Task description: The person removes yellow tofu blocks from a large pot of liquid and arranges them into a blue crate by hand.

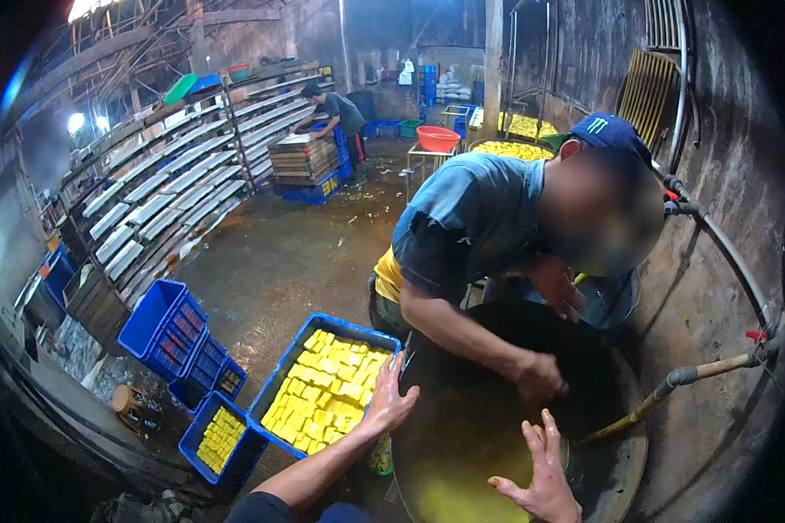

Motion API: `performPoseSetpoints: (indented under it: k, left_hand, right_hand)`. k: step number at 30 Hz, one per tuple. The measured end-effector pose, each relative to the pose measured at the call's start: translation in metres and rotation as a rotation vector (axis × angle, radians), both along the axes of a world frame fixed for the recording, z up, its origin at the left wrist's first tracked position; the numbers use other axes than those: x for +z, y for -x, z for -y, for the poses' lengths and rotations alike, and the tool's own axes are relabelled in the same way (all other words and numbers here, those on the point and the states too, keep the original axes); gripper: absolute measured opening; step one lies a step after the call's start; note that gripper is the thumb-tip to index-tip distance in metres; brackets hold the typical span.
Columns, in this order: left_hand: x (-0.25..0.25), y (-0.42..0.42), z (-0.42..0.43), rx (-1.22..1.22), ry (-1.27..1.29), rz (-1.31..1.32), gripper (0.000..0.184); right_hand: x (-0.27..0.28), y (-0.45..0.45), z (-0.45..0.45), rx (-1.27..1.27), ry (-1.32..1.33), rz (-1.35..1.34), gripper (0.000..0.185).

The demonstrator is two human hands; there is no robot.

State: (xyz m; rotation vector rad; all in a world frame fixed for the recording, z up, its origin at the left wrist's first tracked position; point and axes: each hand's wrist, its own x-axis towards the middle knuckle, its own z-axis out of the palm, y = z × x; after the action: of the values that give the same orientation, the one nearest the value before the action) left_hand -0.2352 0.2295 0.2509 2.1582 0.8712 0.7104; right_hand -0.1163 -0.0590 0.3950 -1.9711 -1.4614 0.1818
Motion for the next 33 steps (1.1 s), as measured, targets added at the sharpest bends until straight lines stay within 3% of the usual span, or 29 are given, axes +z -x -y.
performPoseSetpoints:
  k: [24,26,27,29,31,33]
  left_hand:
    - [-0.002,0.002,-0.001,0.029,0.028,0.027,0.077]
    - [0.001,0.002,0.0,0.045,0.03,0.02,0.077]
    - [0.0,0.001,0.002,0.05,0.037,0.009,0.077]
    - [-0.003,0.0,-0.001,0.023,0.091,0.018,0.078]
    - [0.005,-0.001,0.0,-0.006,0.014,-0.039,0.078]
    - [0.013,-0.004,0.004,-0.029,-0.019,-0.047,0.078]
  right_hand:
    - [-0.005,-0.002,0.002,0.011,0.039,-0.108,0.079]
    - [-0.016,-0.011,0.001,0.049,0.208,-0.139,0.104]
    - [-0.018,-0.014,-0.003,0.016,0.209,-0.156,0.104]
    - [-0.011,-0.016,-0.004,0.139,0.067,-0.112,0.105]
    - [-0.012,-0.014,-0.001,0.293,0.021,-0.366,0.097]
    - [-0.013,-0.018,0.012,0.324,0.012,-0.419,0.094]
